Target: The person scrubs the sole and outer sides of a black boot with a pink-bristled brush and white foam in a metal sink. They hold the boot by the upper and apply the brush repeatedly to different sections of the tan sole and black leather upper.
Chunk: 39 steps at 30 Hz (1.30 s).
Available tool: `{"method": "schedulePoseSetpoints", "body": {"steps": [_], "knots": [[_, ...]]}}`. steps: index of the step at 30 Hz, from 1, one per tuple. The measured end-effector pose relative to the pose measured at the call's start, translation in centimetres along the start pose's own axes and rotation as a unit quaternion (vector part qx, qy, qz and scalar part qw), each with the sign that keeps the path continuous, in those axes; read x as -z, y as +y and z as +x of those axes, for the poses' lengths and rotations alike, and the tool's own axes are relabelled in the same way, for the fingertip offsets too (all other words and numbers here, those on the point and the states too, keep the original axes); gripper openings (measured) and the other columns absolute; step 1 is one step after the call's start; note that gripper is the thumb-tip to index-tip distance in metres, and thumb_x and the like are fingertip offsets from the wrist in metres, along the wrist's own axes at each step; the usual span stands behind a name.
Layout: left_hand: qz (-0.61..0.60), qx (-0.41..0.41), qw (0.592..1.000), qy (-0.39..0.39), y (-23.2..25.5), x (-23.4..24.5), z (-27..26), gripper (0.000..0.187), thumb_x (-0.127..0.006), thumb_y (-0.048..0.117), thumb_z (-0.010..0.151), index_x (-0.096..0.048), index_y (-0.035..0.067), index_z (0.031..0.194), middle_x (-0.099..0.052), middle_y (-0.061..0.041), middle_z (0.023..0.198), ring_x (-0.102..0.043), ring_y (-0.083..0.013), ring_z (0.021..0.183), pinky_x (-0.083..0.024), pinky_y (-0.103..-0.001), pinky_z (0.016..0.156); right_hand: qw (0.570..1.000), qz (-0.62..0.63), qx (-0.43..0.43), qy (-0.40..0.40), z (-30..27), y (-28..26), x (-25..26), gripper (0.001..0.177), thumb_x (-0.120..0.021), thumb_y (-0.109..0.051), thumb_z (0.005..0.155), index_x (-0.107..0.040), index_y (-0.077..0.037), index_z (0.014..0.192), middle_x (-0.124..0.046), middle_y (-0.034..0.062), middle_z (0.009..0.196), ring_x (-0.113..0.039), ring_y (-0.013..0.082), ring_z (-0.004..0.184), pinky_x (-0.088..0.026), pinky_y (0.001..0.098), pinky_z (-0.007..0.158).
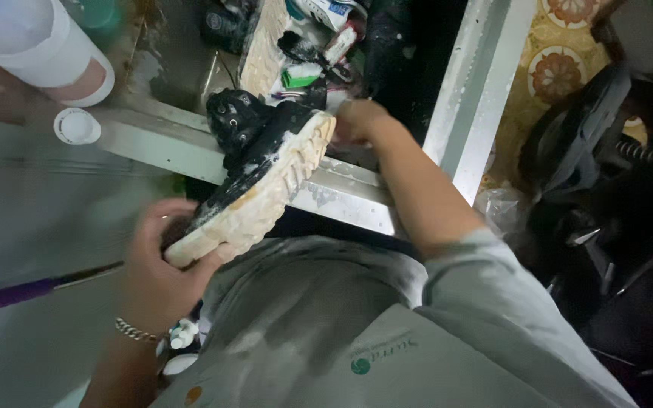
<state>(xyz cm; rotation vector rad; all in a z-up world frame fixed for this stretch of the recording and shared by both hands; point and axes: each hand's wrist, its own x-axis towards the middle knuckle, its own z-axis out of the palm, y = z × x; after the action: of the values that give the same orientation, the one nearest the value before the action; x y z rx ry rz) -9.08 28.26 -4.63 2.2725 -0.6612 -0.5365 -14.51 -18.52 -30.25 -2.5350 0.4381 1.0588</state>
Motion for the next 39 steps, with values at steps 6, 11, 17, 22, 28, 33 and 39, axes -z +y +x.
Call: {"method": "schedulePoseSetpoints", "body": {"steps": [6,11,17,22,28,33,39], "knots": [[-0.009,-0.146,0.989,-0.032,0.5,-1.1,0.5,0.073,-0.084,0.035,0.109,-0.073,0.008,0.176,-0.09,-0.01,0.132,-0.081,-0.0241,0.106,-0.061,-0.038,0.086,0.907,0.257,0.06,0.329,-16.2,0.5,4.3,0.053,-0.064,-0.008,0.107,-0.078,-0.005,0.158,-0.089,0.0233,0.143,-0.084,0.046,0.124,-0.06,0.0578,0.102],[0.054,-0.258,0.965,0.007,1.8,-0.7,2.0,0.06,-0.091,0.02,0.1,-0.088,0.006,0.158,-0.089,-0.006,0.113,-0.071,-0.0221,0.082,-0.053,-0.037,0.065,0.812,0.323,0.106,0.474,-18.9,-2.1,5.9,0.062,-0.042,-0.066,0.13,-0.057,-0.019,0.092,-0.054,-0.0041,0.088,-0.054,0.0164,0.087,-0.04,0.0397,0.084],[0.074,-0.242,0.961,0.109,2.5,-2.8,2.2,0.066,-0.125,0.034,0.086,-0.098,0.008,0.141,-0.091,-0.01,0.109,-0.077,-0.0231,0.088,-0.062,-0.038,0.076,0.733,0.127,0.333,0.579,-16.8,-9.0,8.5,0.069,-0.049,-0.041,0.133,-0.092,-0.025,0.081,-0.051,-0.0115,0.053,-0.068,0.008,0.049,-0.052,0.0286,0.057],[0.045,-0.209,0.973,0.083,3.2,-2.4,2.0,0.051,-0.115,0.019,0.095,-0.098,0.005,0.141,-0.09,-0.009,0.103,-0.073,-0.0174,0.081,-0.06,-0.032,0.072,0.737,0.131,0.31,0.586,-11.9,-5.5,5.9,0.062,-0.052,-0.035,0.126,-0.091,-0.024,0.079,-0.047,-0.0136,0.055,-0.06,0.0063,0.048,-0.041,0.0244,0.047],[0.062,-0.223,0.971,0.056,2.4,-2.1,2.5,0.053,-0.112,0.022,0.092,-0.096,0.004,0.14,-0.095,-0.013,0.116,-0.083,-0.0217,0.087,-0.065,-0.038,0.078,0.695,0.173,0.346,0.606,-14.2,-9.7,6.1,0.052,-0.054,-0.02,0.114,-0.054,-0.022,0.063,-0.042,-0.0085,0.056,-0.046,0.0123,0.049,-0.039,0.0329,0.052],[0.02,-0.171,0.984,0.053,2.6,-2.0,2.3,0.053,-0.11,0.021,0.091,-0.097,0.007,0.14,-0.096,-0.01,0.122,-0.086,-0.016,0.095,-0.069,-0.031,0.077,0.721,0.218,0.308,0.582,-10.0,-4.9,3.5,0.068,-0.035,-0.022,0.123,-0.083,-0.018,0.076,-0.059,-0.0109,0.059,-0.074,0.0095,0.056,-0.062,0.0277,0.058],[0.034,-0.141,0.989,0.03,2.5,-1.8,2.7,0.058,-0.11,0.028,0.09,-0.095,-0.001,0.138,-0.094,-0.018,0.135,-0.091,-0.0227,0.114,-0.072,-0.038,0.1,0.689,0.185,0.268,0.647,-12.7,-10.1,2.1,0.033,-0.059,-0.012,0.091,-0.037,-0.022,0.068,-0.039,-0.0035,0.061,-0.038,0.0262,0.062,-0.027,0.0501,0.075]]}}
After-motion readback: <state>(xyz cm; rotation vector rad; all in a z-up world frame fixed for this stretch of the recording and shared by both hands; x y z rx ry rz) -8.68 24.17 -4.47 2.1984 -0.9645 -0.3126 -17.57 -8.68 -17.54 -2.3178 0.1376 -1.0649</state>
